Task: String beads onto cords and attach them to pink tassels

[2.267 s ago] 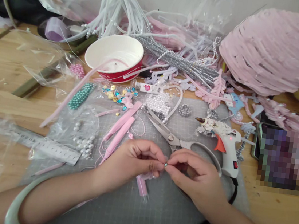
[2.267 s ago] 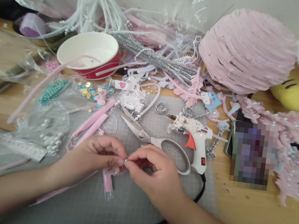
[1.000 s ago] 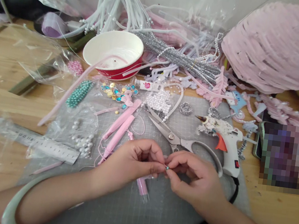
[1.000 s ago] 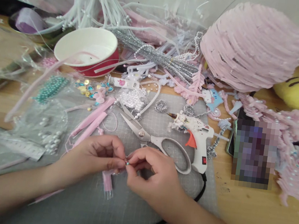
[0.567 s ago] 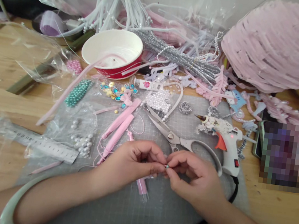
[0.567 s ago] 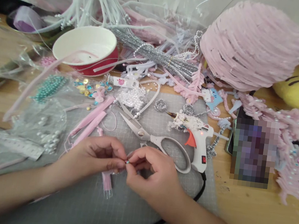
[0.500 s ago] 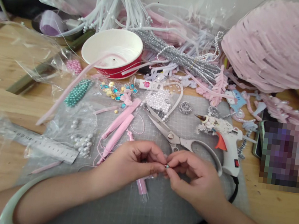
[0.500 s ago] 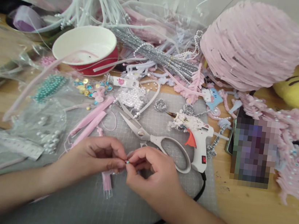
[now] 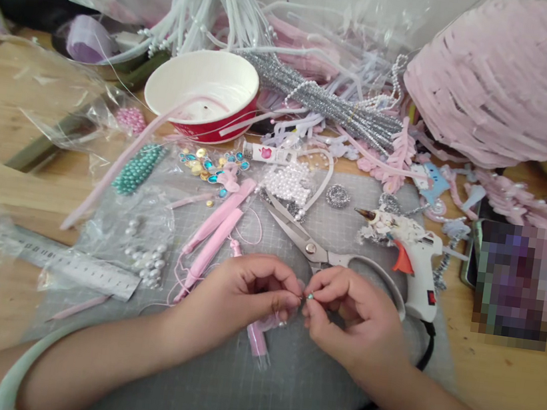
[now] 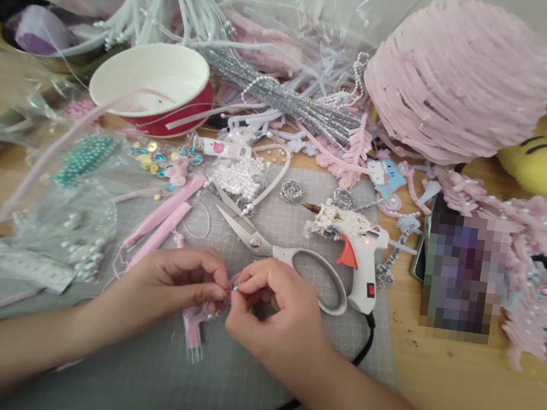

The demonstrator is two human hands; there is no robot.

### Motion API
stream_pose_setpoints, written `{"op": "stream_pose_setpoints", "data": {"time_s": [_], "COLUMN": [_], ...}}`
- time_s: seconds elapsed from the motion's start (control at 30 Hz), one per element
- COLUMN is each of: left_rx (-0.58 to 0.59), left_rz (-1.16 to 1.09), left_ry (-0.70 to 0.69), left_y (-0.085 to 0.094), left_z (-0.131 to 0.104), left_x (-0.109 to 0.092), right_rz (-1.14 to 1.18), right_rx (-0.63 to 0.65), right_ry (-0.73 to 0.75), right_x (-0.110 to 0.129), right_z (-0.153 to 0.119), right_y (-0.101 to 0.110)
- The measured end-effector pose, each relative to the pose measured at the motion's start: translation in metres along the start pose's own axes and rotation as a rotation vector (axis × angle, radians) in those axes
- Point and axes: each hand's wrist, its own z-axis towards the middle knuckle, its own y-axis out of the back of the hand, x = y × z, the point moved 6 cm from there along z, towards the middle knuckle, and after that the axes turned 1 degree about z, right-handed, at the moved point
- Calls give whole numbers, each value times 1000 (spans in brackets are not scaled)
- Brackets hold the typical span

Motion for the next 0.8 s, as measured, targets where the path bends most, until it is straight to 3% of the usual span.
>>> {"op": "stream_pose_setpoints", "data": {"time_s": [0.2, 0.8], "left_rx": [2, -41], "left_rz": [-56, -44], "left_ry": [31, -102], "left_y": [0, -4], "left_z": [0, -3], "left_x": [5, 2], "right_rz": [-83, 259], "right_rx": [9, 168], "right_ry": [87, -75], "right_x": [4, -8], "right_z": [2, -3], "right_y": [-3, -6]}}
